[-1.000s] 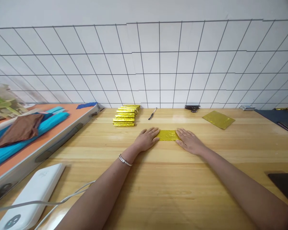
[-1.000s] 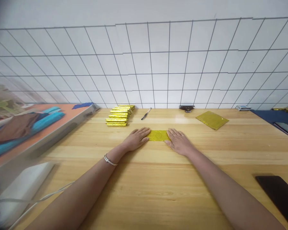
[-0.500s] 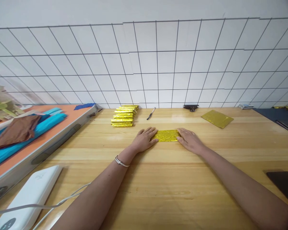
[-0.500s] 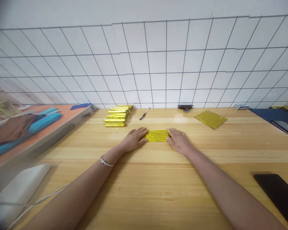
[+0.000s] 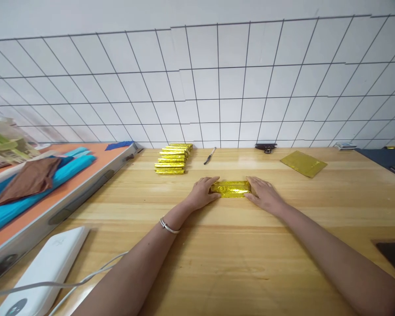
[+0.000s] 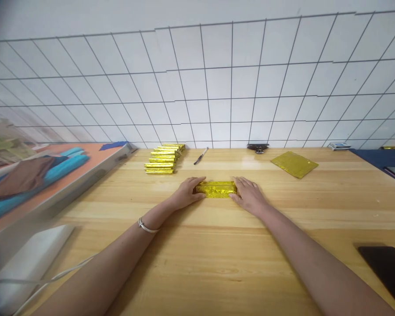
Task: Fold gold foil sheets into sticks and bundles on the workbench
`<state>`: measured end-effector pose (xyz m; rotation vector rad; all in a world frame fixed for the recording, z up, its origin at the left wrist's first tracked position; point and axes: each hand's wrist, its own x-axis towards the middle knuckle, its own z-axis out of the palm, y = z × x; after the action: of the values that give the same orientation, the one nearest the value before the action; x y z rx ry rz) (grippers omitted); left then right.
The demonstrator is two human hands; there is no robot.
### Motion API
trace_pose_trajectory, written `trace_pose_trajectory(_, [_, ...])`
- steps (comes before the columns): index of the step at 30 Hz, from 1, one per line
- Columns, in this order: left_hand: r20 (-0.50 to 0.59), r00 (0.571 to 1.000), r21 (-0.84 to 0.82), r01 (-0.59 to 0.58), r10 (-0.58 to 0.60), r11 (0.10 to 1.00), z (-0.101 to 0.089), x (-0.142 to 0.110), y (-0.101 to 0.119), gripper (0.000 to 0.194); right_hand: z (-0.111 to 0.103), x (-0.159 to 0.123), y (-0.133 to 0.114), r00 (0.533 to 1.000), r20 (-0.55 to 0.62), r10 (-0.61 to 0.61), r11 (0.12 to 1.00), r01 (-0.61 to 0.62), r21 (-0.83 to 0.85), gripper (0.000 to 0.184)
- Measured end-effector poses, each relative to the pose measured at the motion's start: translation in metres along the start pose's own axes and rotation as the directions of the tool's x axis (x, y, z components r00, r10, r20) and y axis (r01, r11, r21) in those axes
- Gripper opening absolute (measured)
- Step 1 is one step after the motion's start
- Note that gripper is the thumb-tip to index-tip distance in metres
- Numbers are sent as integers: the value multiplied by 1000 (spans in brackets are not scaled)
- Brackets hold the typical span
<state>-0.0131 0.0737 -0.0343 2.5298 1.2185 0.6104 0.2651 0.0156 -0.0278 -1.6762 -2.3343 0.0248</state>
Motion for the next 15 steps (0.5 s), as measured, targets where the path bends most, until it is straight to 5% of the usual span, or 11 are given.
trace_pose_trajectory(8, [-91,996,-284,-48,23,958,0,-4,15,74,1,2,0,999,-47,21,994,-15,109,70])
trace_pose_trajectory(15, [-260,957,-245,-198,132,949,-5,-5,35,81,-3,0,-7,981,-167,103,940,-41,339,77])
